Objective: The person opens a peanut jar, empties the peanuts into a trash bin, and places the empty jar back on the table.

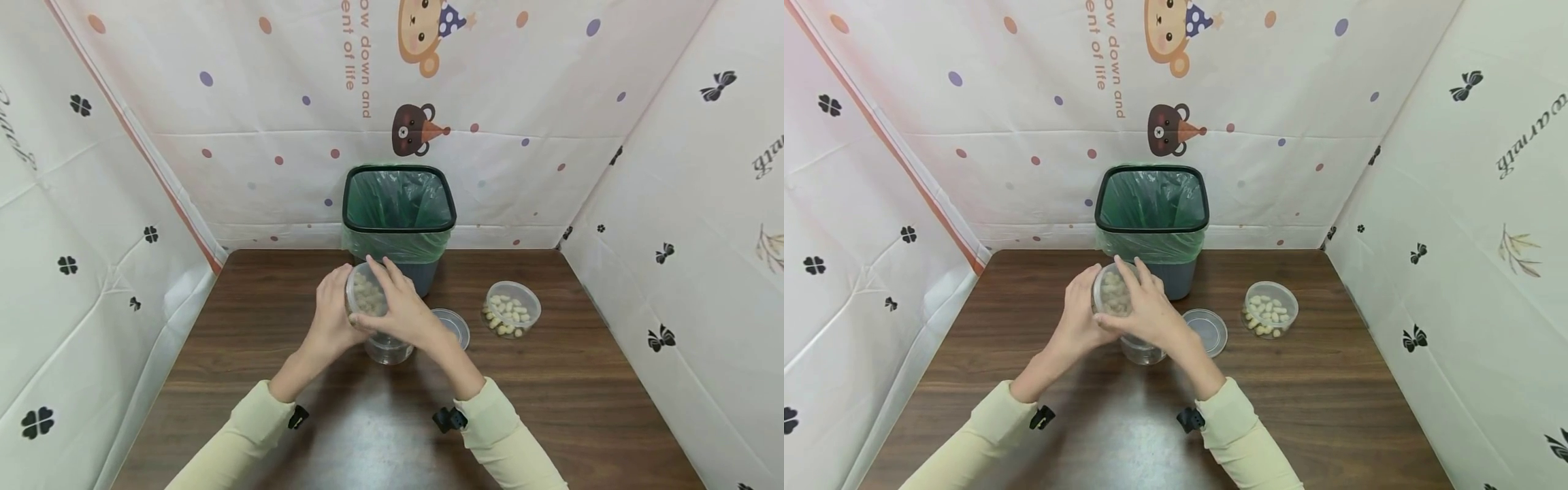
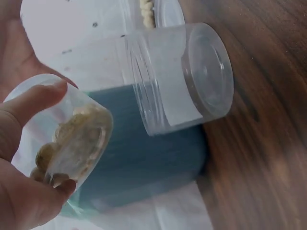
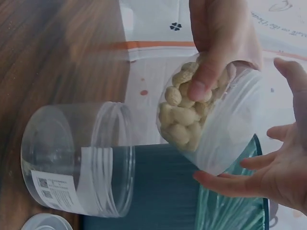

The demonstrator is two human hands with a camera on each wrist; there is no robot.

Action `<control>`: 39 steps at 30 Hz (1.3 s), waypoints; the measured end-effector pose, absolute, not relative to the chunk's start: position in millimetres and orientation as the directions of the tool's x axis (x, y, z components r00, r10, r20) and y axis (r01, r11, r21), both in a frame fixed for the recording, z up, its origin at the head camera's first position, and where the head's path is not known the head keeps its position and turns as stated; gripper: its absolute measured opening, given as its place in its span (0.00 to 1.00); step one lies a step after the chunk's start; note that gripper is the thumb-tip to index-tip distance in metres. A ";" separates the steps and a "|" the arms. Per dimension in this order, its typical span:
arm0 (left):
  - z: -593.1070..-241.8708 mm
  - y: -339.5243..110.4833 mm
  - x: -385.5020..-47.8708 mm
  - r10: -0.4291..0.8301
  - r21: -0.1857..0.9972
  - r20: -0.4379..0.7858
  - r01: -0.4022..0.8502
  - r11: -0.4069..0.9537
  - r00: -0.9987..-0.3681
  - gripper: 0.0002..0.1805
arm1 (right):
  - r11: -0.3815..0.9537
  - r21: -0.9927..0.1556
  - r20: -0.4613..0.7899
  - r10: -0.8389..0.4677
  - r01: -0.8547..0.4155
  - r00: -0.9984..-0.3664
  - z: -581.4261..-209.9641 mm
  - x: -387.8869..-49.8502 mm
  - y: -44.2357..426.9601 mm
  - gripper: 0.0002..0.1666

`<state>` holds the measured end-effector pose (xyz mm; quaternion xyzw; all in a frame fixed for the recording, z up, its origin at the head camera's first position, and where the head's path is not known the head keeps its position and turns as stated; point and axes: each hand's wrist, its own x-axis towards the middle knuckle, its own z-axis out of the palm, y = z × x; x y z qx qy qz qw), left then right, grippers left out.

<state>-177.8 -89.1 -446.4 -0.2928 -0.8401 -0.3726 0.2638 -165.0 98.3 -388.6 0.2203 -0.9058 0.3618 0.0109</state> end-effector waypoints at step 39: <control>-414.3 -69.9 -176.8 0.525 0.135 0.637 0.752 0.645 -0.564 0.70 | 0.482 -0.458 0.549 -0.508 -0.747 -0.664 -402.1 -165.1 135.3 0.65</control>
